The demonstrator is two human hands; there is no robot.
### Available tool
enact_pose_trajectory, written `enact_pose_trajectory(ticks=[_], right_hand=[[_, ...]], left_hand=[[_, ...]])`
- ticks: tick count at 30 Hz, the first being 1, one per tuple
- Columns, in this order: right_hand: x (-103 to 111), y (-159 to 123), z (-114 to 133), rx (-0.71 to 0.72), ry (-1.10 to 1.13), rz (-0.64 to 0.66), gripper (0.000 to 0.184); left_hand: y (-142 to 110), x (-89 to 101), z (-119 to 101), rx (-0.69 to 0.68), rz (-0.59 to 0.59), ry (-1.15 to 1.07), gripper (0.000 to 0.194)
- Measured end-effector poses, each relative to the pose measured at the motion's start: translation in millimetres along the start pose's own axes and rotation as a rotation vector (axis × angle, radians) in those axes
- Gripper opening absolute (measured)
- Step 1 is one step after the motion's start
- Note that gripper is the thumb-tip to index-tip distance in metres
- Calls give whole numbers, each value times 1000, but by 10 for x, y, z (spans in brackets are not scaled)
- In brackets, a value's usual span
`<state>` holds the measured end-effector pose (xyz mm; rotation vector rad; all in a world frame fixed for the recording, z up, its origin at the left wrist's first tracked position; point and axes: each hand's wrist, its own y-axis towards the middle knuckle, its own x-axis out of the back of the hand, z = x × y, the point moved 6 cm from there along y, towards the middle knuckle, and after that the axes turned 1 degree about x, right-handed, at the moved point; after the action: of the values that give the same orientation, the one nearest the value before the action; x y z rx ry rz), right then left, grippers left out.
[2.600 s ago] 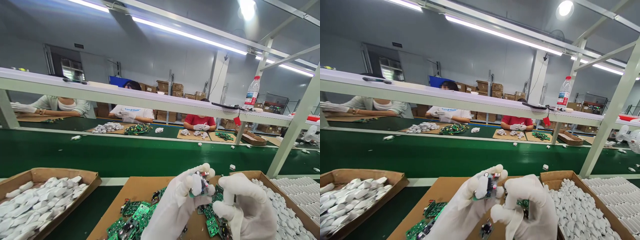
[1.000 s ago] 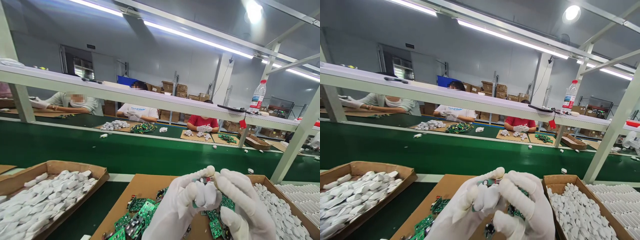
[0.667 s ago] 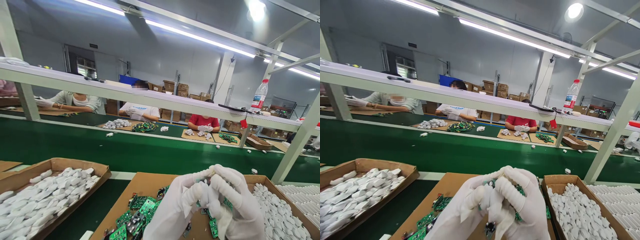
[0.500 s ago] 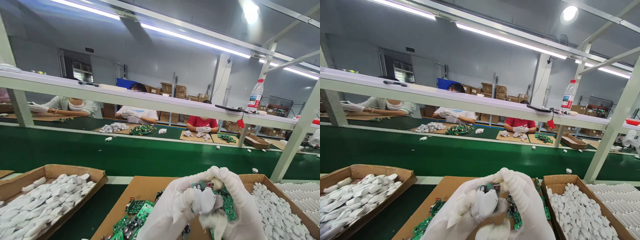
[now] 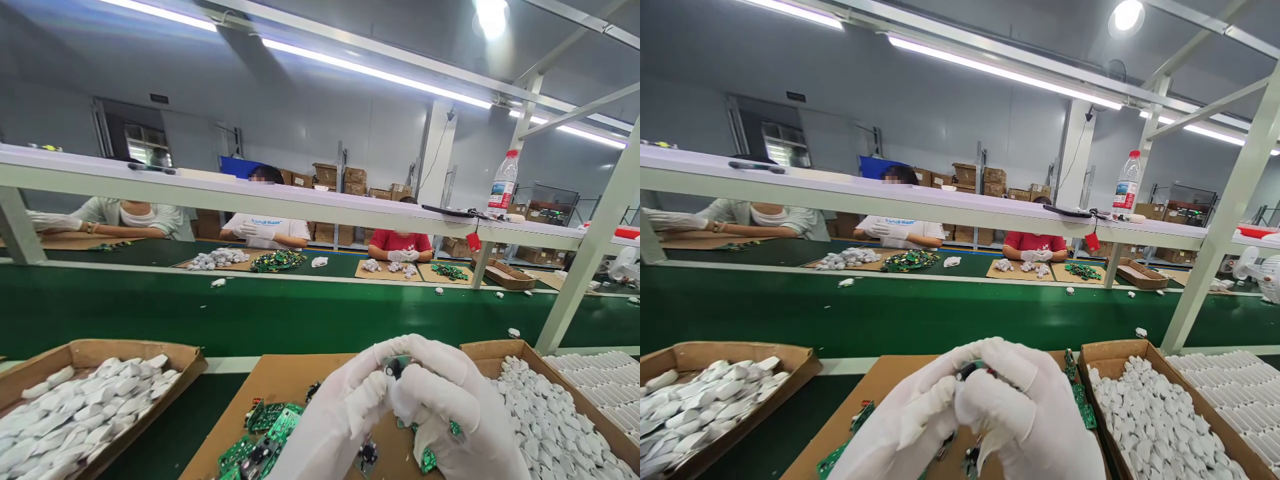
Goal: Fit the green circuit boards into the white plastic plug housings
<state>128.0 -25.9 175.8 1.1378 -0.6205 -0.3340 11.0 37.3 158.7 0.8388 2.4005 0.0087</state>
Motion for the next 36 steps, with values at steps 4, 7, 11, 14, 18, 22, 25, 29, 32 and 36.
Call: enact_pose_trajectory(ticks=[4, 7, 11, 14, 18, 22, 25, 29, 32, 36], right_hand=[[-59, 118, 121, 157, -22, 85, 44], [-74, 183, 121, 109, -10, 79, 37], [-65, 104, 25, 35, 149, 31, 48], [-41, -11, -43, 89, 173, -26, 64], [-94, -70, -113, 84, 151, 10, 64], [-168, 35, -13, 102, 163, 62, 67], [-257, 129, 74, 94, 229, 161, 71], [-250, 99, 39, 86, 212, 122, 66], [-173, -5, -34, 94, 192, 23, 63], [-136, -61, -95, -47, 286, -14, 53]], left_hand=[[41, 85, -7, -31, -42, 70, 26], [65, 120, 18, -37, -53, 89, 27], [94, 161, 84, -61, -76, 65, 38], [113, 170, 77, -79, -108, 124, 42], [110, 124, -2, -53, -138, 350, 31], [74, 104, -69, -92, -216, 363, 24], [47, 122, -67, -130, -296, 332, 18], [46, 142, -48, -167, -309, 321, 14], [54, 163, -33, -169, -243, 298, 23], [23, 149, -55, -189, -129, 282, 50]])
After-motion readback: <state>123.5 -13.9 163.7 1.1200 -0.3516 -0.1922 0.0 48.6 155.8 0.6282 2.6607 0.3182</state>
